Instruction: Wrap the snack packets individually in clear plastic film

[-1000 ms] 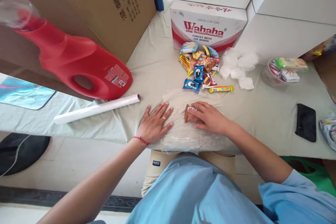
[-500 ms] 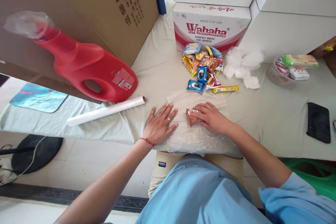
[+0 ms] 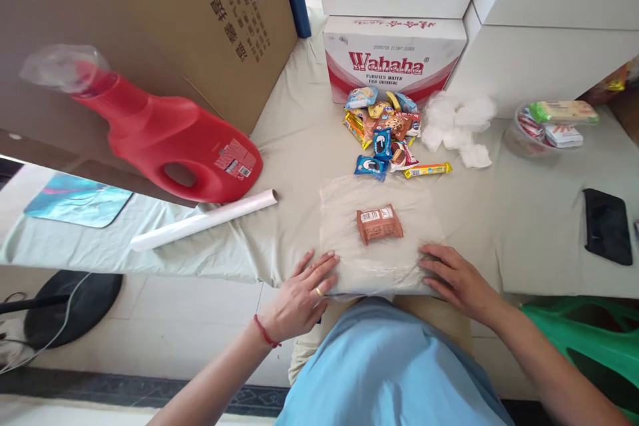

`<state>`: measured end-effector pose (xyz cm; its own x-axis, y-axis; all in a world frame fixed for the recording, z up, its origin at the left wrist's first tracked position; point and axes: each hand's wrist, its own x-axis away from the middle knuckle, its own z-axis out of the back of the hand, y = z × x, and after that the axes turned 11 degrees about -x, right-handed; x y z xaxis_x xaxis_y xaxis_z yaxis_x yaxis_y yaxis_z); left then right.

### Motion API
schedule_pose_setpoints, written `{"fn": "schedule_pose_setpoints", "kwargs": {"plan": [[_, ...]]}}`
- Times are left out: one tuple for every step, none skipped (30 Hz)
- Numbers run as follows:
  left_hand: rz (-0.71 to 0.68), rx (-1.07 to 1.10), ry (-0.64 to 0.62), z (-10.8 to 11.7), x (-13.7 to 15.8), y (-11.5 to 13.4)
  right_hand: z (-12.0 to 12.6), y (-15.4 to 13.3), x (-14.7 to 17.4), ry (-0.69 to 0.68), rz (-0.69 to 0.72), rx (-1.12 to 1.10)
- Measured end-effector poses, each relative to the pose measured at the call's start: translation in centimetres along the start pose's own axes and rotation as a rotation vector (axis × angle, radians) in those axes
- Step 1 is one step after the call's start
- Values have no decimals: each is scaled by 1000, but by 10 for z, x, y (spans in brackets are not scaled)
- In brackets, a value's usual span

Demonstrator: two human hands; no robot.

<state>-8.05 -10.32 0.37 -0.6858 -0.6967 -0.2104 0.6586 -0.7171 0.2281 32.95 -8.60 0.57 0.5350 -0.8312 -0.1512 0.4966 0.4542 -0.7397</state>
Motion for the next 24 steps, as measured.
{"fn": "schedule_pose_setpoints", "kwargs": {"plan": [[24,-3,8,-5,2,2,-6,-1,3,33,-5,7],[64,6,27,-10,3,3,-10,-2,4,55,-5,8],[115,30,46,-13,4,3,-12,-5,5,60,-5,0],[167,65,58,-14,4,3,-11,-7,4,49,-7,-16],[214,107,63,-13,2,3,-7,-10,2,23,-13,-37],[253,150,65,-11,0,1,-1,-13,-1,-12,-24,-56],[284,188,65,-8,-4,-1,7,-15,-6,-50,-40,-67],[315,216,67,-4,-9,-4,16,-17,-12,-86,-57,-65],[353,231,72,0,-15,-8,26,-17,-21,-113,-71,-49],[397,233,80,3,-22,-13,34,-16,-32,-124,-80,-23],[446,223,87,6,-31,-19,42,-14,-44,-123,-86,7],[499,208,93,7,-40,-27,48,-11,-58,-114,-94,37],[540,190,91,7,-50,-35,52,-6,-73,-108,-103,64],[570,172,86,6,-59,-43,53,-1,-88,-108,-117,91],[591,152,83,4,-68,-51,53,5,-101,-121,-141,126],[600,124,80,1,-74,-58,52,10,-113,-149,-174,171],[607,91,87,-2,-79,-65,50,15,-123,-188,-212,227],[613,58,105,-5,-81,-70,48,18,-131,-233,-248,290],[621,26,133,-6,-81,-74,47,20,-136,-276,-275,351],[639,-2,176,-6,-78,-76,47,21,-140,-302,-290,403],[668,-32,235,-5,-73,-75,49,19,-143,-304,-293,440],[710,-67,311,-2,-67,-72,52,16,-145,-280,-287,461],[759,-112,402,2,-61,-66,56,12,-148,-240,-276,465],[802,-162,498,6,-55,-57,59,6,-153,-198,-259,456]]}}
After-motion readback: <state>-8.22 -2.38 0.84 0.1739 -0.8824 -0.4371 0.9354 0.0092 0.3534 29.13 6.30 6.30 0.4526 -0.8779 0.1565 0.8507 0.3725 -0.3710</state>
